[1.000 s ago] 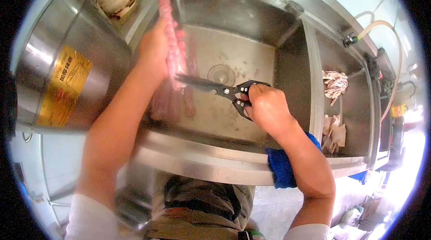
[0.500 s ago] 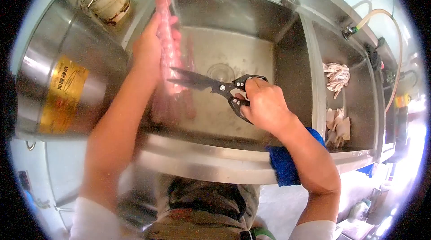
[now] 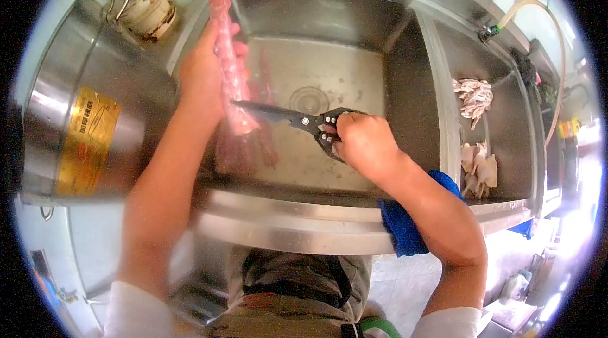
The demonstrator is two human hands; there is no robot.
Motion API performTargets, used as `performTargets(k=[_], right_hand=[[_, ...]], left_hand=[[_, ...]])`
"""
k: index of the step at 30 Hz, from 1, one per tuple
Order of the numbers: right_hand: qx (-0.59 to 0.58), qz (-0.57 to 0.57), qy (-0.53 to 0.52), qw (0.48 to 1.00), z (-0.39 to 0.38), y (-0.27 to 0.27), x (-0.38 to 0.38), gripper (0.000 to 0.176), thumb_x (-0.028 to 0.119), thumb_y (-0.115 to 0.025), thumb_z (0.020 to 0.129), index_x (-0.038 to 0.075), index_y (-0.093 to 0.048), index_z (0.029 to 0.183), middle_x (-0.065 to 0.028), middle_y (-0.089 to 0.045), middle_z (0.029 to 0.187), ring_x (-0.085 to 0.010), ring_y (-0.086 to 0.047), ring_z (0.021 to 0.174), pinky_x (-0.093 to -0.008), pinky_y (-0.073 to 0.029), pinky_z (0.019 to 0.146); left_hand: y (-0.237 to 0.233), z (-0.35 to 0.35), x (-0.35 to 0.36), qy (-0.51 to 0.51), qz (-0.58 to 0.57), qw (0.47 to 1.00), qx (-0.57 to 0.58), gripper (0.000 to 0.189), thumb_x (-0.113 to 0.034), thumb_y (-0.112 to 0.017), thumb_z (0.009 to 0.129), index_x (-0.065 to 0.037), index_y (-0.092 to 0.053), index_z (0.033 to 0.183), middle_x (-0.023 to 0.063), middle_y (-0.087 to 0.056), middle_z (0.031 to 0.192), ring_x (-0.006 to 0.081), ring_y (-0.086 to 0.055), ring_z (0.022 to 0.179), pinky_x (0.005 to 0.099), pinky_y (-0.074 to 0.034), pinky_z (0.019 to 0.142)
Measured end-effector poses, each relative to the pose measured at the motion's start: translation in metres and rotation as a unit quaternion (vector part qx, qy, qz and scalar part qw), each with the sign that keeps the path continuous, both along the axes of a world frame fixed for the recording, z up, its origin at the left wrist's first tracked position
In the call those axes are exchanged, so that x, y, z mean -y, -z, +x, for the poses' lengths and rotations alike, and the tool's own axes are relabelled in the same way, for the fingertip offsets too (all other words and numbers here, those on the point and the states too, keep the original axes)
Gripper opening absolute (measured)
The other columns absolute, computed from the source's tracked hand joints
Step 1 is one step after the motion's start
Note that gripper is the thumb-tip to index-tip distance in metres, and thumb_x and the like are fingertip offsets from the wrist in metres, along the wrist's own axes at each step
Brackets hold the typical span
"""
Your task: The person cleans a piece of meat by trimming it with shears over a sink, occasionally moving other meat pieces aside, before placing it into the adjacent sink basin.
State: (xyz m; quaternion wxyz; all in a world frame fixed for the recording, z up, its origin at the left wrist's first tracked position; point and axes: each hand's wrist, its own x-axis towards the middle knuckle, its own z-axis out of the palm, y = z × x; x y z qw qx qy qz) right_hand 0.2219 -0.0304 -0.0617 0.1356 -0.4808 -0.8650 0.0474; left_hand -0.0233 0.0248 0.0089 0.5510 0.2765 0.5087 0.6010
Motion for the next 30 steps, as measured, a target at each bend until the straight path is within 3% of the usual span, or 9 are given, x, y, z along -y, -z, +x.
performTargets(k=[2,5,9,11,13,18,22,26,30], right_hand=[[-0.055,-0.052,-0.003,0.997,0.001,0.006,-0.002,0.011,0.006,-0.065,0.072,-0.001,-0.056,0.074,-0.0200,-0.061,0.070,-0.0370,-0.062,0.065,-0.0433,-0.050,0.060],[-0.199,-0.226,0.097,0.949,-0.010,-0.031,0.000,0.009,0.005,-0.064,0.074,-0.002,-0.058,0.077,-0.0224,-0.062,0.074,-0.0395,-0.062,0.067,-0.0438,-0.050,0.061],[-0.054,-0.171,0.131,0.975,0.013,0.009,-0.028,0.025,0.019,-0.062,0.082,-0.006,-0.061,0.082,-0.0280,-0.062,0.085,-0.0416,-0.062,0.082,-0.0453,-0.050,0.073],[0.033,-0.271,0.118,0.955,0.025,0.016,-0.039,0.030,0.023,-0.060,0.083,-0.007,-0.061,0.083,-0.0289,-0.062,0.089,-0.0423,-0.061,0.088,-0.0457,-0.049,0.077],[0.139,-0.355,0.112,0.918,0.040,0.046,-0.049,0.030,0.022,-0.061,0.080,-0.007,-0.065,0.086,-0.0277,-0.063,0.084,-0.0394,-0.063,0.082,-0.0456,-0.049,0.074],[0.339,-0.386,0.073,0.855,0.067,0.089,-0.046,0.024,0.015,-0.056,0.075,-0.003,-0.069,0.085,-0.0205,-0.067,0.088,-0.0364,-0.064,0.080,-0.0434,-0.049,0.068],[0.268,-0.421,-0.028,0.866,0.047,0.077,-0.041,0.023,0.015,-0.055,0.074,-0.003,-0.068,0.083,-0.0220,-0.066,0.084,-0.0381,-0.064,0.079,-0.0436,-0.050,0.068],[0.128,-0.349,0.109,0.922,0.025,0.017,-0.032,0.024,0.018,-0.059,0.077,-0.005,-0.064,0.080,-0.0272,-0.064,0.083,-0.0410,-0.062,0.082,-0.0463,-0.049,0.073],[-0.044,-0.210,0.117,0.970,0.027,-0.005,-0.024,0.023,0.014,-0.062,0.077,-0.004,-0.057,0.091,-0.0276,-0.060,0.090,-0.0431,-0.059,0.089,-0.0450,-0.047,0.078]], left_hand=[[-0.005,0.001,0.000,0.003,-0.005,1.000,-0.012,0.043,-0.044,-0.050,0.093,-0.005,-0.063,0.106,0.0041,-0.056,0.072,0.0149,-0.052,0.056,0.0291,-0.045,0.052],[0.007,-0.005,-0.006,0.039,0.024,0.997,0.054,0.042,-0.043,-0.047,0.095,-0.004,-0.061,0.105,0.0025,-0.051,0.068,0.0147,-0.050,0.054,0.0296,-0.043,0.050],[0.006,-0.007,-0.008,0.104,0.038,0.978,0.175,0.048,-0.049,-0.050,0.093,-0.003,-0.053,0.107,0.0022,-0.047,0.066,0.0141,-0.046,0.051,0.0303,-0.039,0.047],[0.007,-0.005,-0.006,0.108,0.033,0.974,0.198,0.048,-0.051,-0.050,0.092,-0.004,-0.054,0.103,0.0016,-0.046,0.066,0.0146,-0.046,0.051,0.0301,-0.039,0.047],[0.007,-0.013,-0.007,0.151,0.031,0.965,0.212,0.048,-0.054,-0.048,0.092,-0.006,-0.054,0.098,0.0015,-0.046,0.066,0.0149,-0.046,0.051,0.0303,-0.039,0.047],[-0.003,0.003,0.001,0.162,0.030,0.956,0.241,0.043,-0.051,-0.046,0.092,-0.008,-0.053,0.089,0.0021,-0.045,0.066,0.0177,-0.045,0.050,0.0322,-0.040,0.047],[0.002,-0.004,0.000,0.252,0.026,0.906,0.339,0.036,-0.041,-0.043,0.091,-0.008,-0.055,0.087,0.0040,-0.046,0.065,0.0205,-0.044,0.049,0.0353,-0.040,0.046],[0.015,-0.015,-0.006,0.334,0.068,0.868,0.360,0.036,-0.040,-0.039,0.088,-0.008,-0.056,0.085,0.0058,-0.044,0.061,0.0215,-0.041,0.048,0.0367,-0.037,0.045],[0.021,-0.015,-0.010,0.264,0.046,0.894,0.358,0.036,-0.040,-0.038,0.086,-0.008,-0.056,0.084,0.0057,-0.041,0.057,0.0223,-0.041,0.047,0.0378,-0.036,0.044]])
